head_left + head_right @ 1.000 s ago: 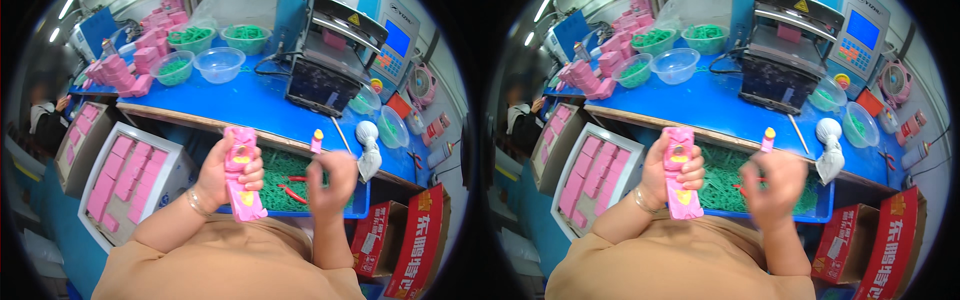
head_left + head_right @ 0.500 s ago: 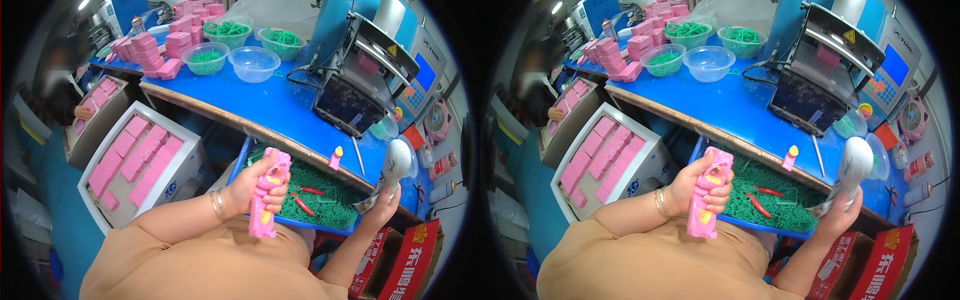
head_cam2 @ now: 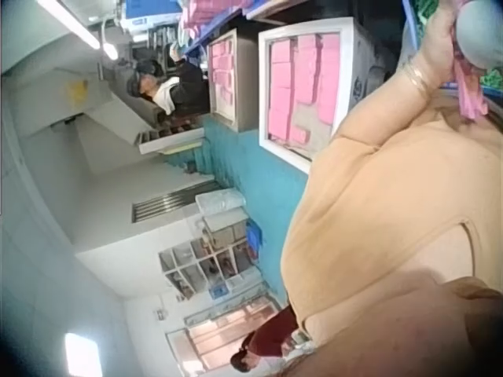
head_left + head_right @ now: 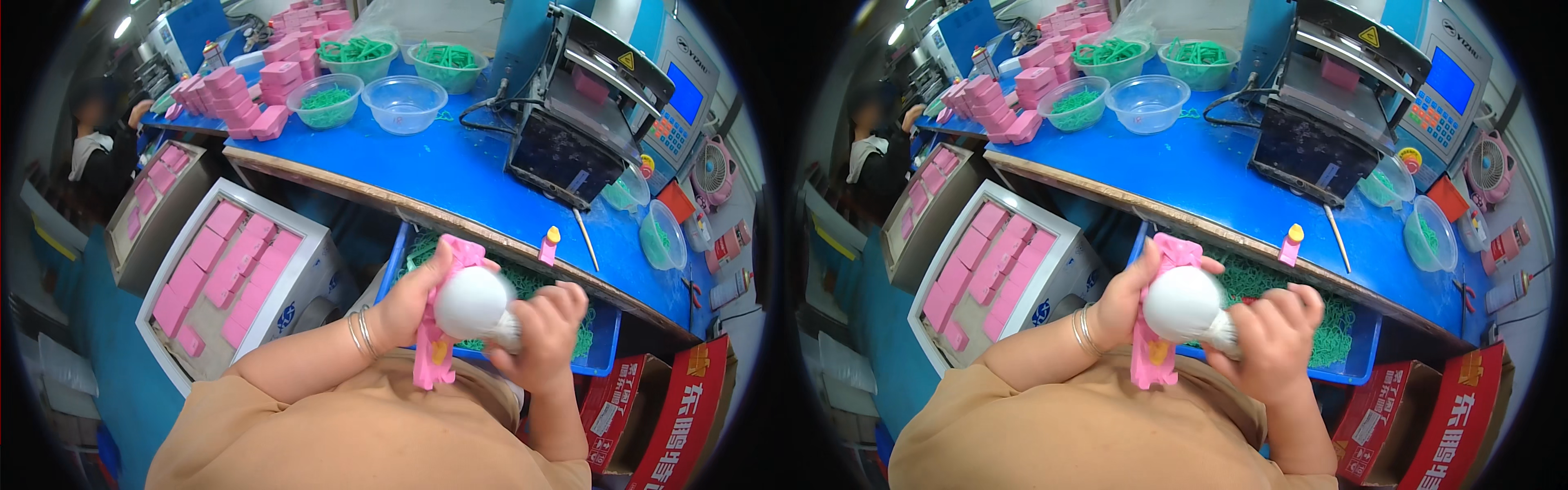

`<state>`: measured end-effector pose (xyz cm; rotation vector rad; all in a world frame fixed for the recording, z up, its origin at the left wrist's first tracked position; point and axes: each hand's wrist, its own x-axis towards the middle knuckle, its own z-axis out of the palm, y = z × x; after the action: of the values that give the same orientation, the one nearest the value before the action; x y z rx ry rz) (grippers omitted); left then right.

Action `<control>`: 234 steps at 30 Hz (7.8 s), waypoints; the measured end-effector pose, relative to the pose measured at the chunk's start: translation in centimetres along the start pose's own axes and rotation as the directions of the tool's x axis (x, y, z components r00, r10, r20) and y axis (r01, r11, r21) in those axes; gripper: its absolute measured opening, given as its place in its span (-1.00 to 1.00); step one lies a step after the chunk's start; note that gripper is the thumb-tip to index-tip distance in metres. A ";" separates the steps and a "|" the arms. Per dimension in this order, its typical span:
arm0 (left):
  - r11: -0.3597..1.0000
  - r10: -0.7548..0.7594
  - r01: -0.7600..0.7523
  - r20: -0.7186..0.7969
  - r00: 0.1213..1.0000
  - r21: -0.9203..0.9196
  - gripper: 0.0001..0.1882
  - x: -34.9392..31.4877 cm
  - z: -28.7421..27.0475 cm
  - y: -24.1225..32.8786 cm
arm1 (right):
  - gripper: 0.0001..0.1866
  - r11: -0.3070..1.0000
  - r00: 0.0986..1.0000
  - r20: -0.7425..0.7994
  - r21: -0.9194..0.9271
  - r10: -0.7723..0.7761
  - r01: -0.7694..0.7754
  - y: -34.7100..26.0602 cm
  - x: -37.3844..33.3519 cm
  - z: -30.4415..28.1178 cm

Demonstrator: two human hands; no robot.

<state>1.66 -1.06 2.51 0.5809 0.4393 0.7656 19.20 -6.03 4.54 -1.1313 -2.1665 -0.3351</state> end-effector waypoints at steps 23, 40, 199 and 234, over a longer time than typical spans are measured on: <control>0.979 -0.197 0.200 0.352 0.915 0.027 -0.11 -1.3 0.3 -1.6 | -0.61 0.770 0.989 0.002 0.628 0.148 -0.117 0.3 0.8 0.7; 0.673 0.026 -0.138 0.164 0.986 0.726 -0.62 -2.5 0.4 0.8 | -0.74 0.734 0.954 0.015 0.635 0.301 -0.241 -1.0 0.0 1.1; 0.756 0.131 -0.056 -0.066 0.989 0.652 -0.72 -2.4 -1.0 -0.7 | -0.76 -0.410 0.566 0.810 0.574 0.154 -0.709 -1.6 -2.2 4.2; 0.901 0.159 -0.187 0.102 0.982 0.391 -0.53 -2.5 -0.8 -1.3 | -0.76 0.117 0.751 0.375 0.852 0.543 -0.510 -1.9 -0.8 2.4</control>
<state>0.32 -3.42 1.47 1.0382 0.4892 0.8282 16.90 -6.45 2.34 -1.0114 -1.2647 1.1404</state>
